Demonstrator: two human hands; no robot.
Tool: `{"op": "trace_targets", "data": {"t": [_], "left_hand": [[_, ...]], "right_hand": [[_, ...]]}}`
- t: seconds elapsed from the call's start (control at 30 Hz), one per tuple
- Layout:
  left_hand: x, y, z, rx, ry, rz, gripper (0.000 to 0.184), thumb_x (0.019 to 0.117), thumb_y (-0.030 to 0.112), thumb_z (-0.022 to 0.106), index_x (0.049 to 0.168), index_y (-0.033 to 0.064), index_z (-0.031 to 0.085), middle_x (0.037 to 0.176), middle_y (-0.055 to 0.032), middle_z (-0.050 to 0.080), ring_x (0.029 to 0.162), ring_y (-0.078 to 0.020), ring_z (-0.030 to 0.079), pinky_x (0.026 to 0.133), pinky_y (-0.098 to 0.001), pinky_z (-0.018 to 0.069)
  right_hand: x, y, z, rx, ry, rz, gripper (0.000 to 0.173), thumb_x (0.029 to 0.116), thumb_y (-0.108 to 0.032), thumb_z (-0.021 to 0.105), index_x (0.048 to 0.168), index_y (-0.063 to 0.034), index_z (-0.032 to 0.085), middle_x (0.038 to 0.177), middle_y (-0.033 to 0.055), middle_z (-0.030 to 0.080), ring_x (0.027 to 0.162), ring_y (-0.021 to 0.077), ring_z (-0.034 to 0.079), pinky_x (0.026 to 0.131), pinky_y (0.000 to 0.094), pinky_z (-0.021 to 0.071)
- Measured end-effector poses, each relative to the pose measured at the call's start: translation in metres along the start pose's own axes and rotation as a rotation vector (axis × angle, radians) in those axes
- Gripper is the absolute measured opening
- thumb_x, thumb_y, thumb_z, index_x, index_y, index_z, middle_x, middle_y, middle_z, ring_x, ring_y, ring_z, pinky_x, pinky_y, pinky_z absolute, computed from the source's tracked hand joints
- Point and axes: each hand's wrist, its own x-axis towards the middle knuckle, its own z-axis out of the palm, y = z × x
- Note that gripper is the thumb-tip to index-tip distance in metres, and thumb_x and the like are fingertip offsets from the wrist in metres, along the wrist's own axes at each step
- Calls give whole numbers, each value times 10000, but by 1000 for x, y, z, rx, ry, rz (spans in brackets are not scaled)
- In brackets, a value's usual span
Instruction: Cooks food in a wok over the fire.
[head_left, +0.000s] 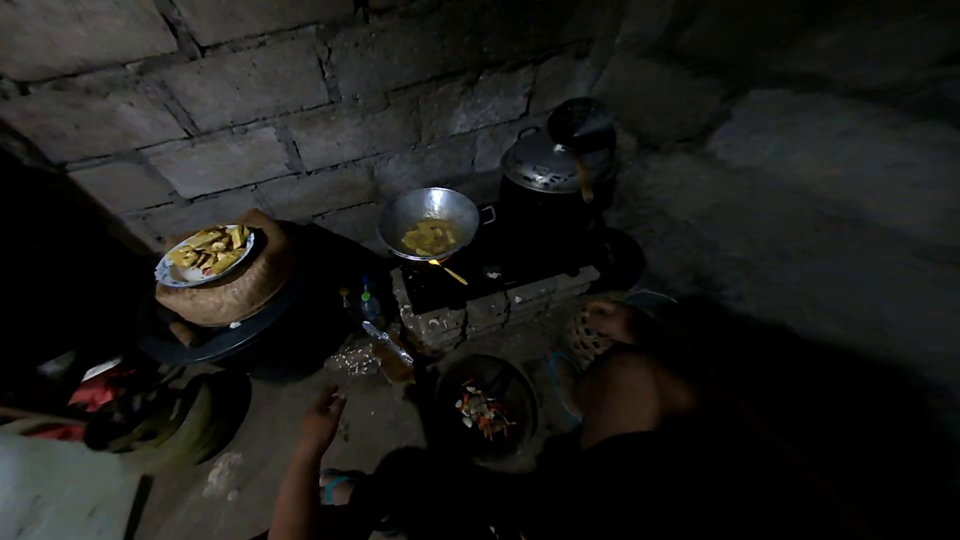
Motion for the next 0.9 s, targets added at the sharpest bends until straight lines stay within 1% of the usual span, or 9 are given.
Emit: {"op": "trace_targets", "data": {"t": [0.1,0.17,0.3,0.47,0.63,0.73,0.8,0.87,0.9], "left_hand": [[-5,10,-1,16,11,24,452,1080,256,533,1484,58,496,1397,-216,591,1240,-347,607,1053,-524,469],[-9,21,-3,33,19,56,451,1078,251,536,1485,60,498,1396,-215,595,1244,-347,605,1056,-529,462],[-13,39,-15,34,75,191,442,1069,215,540,1475,41,508,1392,-216,596,1247,-335,605,1064,-519,469],[-8,64,-27,-29,75,273,471,1069,225,517,1488,15,472,1401,-215,586,1283,-300,581,1085,-486,459],[23,90,-19,-64,21,258,475,1065,258,516,1485,38,486,1394,-195,597,1272,-280,592,1086,-470,463],[41,102,-8,-19,-28,258,474,1062,245,525,1488,41,489,1397,-200,595,1270,-297,596,1091,-484,463],[51,111,1,8,-49,255,470,1058,235,543,1481,36,497,1393,-193,602,1266,-287,600,1093,-478,461],[58,118,7,27,-64,265,464,1054,248,554,1471,49,515,1373,-175,618,1249,-276,609,1081,-478,469],[61,120,10,37,-69,278,462,1054,252,554,1471,56,519,1369,-167,624,1246,-274,612,1078,-481,471]], "right_hand": [[-10,-12,-4,151,73,-2,430,1102,-250,506,1471,-31,518,1426,250,573,1263,382,605,1064,529,479],[-13,-22,-7,387,121,23,427,1107,-225,489,1492,-41,489,1438,240,563,1247,369,611,1021,512,502],[-6,-53,-31,740,145,-11,470,1117,-249,437,1541,-51,402,1481,207,531,1280,308,594,1028,438,508],[70,-83,-76,1136,342,27,527,1117,-374,430,1523,-42,382,1495,174,513,1256,271,608,1007,388,526],[129,-109,-97,1366,346,84,654,1080,-504,456,1545,-59,332,1471,196,514,1223,294,621,969,400,552],[154,-123,-98,1436,293,131,662,1047,-520,510,1509,-75,348,1328,180,584,1051,245,667,844,341,571],[158,-133,-99,1448,281,128,585,1034,-490,554,1449,-97,428,1201,132,621,908,189,669,744,287,564],[165,-139,-99,1362,277,127,368,1044,-466,540,1209,-137,541,907,22,612,624,71,561,533,199,467],[169,-140,-97,1310,294,118,288,1055,-434,530,1055,-147,549,756,-24,537,506,37,457,454,175,403]]}}
